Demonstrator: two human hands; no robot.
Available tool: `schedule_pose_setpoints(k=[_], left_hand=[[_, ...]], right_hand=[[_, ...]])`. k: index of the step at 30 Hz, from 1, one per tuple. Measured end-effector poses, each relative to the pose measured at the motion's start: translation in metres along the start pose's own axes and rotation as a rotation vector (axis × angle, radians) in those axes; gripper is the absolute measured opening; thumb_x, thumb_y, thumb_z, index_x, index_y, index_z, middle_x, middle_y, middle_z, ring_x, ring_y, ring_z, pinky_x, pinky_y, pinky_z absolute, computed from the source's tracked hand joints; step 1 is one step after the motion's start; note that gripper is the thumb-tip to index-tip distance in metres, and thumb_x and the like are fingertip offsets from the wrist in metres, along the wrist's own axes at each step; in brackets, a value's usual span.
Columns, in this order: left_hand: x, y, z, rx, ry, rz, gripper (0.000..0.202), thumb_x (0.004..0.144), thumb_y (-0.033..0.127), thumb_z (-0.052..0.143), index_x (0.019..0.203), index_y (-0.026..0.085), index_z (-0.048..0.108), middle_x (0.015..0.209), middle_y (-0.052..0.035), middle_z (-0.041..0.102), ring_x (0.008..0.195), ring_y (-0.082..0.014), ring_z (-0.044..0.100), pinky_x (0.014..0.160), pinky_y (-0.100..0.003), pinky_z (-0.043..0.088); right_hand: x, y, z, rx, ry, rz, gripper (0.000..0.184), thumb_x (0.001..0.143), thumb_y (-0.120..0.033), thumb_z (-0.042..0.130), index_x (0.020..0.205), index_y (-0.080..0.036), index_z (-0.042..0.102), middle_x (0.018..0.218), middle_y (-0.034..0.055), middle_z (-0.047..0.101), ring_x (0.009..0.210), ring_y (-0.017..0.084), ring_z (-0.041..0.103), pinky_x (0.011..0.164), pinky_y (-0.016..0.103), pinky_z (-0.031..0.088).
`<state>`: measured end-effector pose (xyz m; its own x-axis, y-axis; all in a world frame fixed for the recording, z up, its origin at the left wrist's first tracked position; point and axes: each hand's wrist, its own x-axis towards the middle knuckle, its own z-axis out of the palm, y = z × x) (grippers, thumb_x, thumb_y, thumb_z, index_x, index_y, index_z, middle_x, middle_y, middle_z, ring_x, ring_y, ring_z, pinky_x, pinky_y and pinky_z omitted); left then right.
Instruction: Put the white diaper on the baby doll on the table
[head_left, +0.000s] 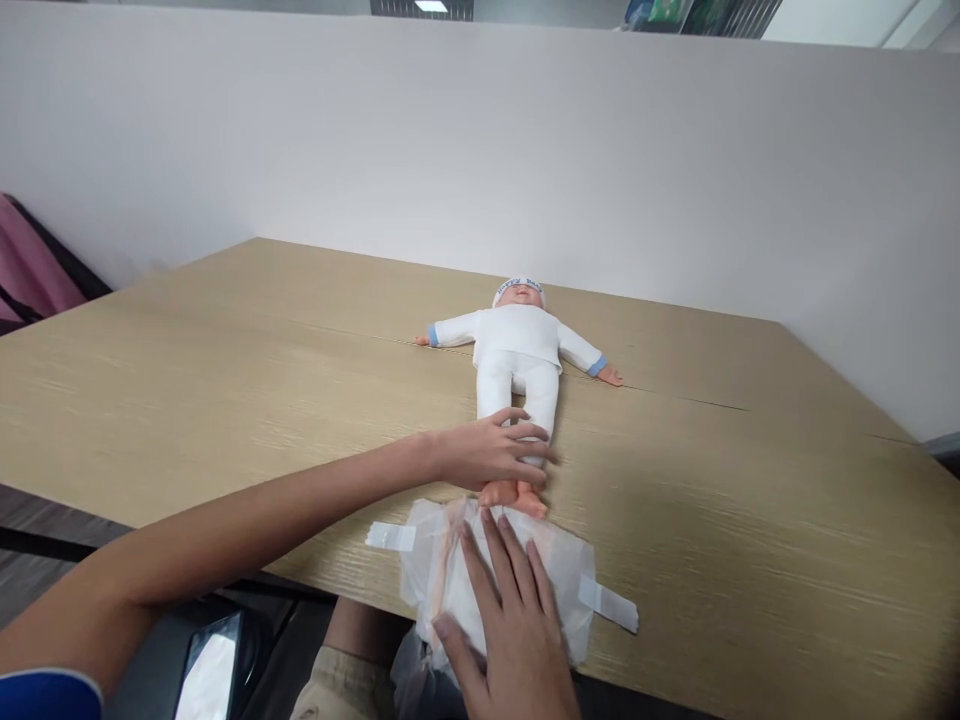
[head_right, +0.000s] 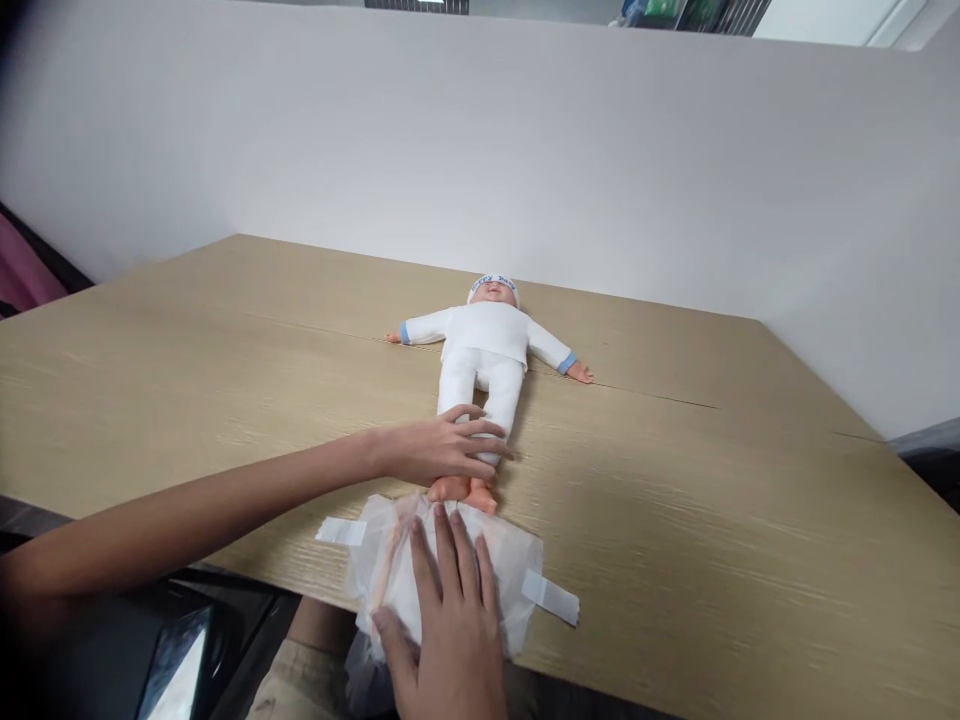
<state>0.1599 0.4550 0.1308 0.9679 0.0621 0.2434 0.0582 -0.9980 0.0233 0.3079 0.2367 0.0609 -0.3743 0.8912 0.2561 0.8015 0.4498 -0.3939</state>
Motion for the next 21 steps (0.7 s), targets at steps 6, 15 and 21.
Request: schedule_pose_setpoints(k=[6,15,21], left_hand=[[0.011,-0.007,-0.035,-0.272,0.155,-0.043,0.034,0.1,0.022,0.066,0.131,0.031,0.076,0.139,-0.0056,0.079,0.135,-0.0305,0.066,0.119,-0.046,0.044],[0.022,-0.032,-0.111,-0.539,0.46,-0.277,0.045,0.089,0.05,0.087,0.124,0.022,0.078,0.122,-0.0071,0.08,0.115,-0.025,0.071,0.103,-0.039,0.054],[0.019,-0.041,-0.119,-0.575,0.541,-0.332,0.04,0.09,0.044,0.089,0.12,0.02,0.078,0.122,-0.0067,0.079,0.12,-0.0261,0.072,0.107,-0.041,0.056]], right_hand=[[0.017,0.008,-0.017,0.01,-0.116,-0.004,0.081,0.112,-0.048,0.057,0.181,-0.036,0.017,0.183,0.0008,0.026,0.169,0.035,0.033,0.135,0.066,0.038],[0.119,0.047,-0.013,-0.063,-0.187,0.079,0.064,0.117,-0.046,0.044,0.177,-0.024,0.036,0.186,0.0047,0.023,0.174,0.027,0.019,0.143,0.06,0.017],[0.206,0.095,-0.003,0.006,-0.047,0.094,0.062,0.115,-0.043,0.052,0.169,-0.012,0.046,0.179,0.0175,0.039,0.17,0.033,0.03,0.14,0.057,0.018]])
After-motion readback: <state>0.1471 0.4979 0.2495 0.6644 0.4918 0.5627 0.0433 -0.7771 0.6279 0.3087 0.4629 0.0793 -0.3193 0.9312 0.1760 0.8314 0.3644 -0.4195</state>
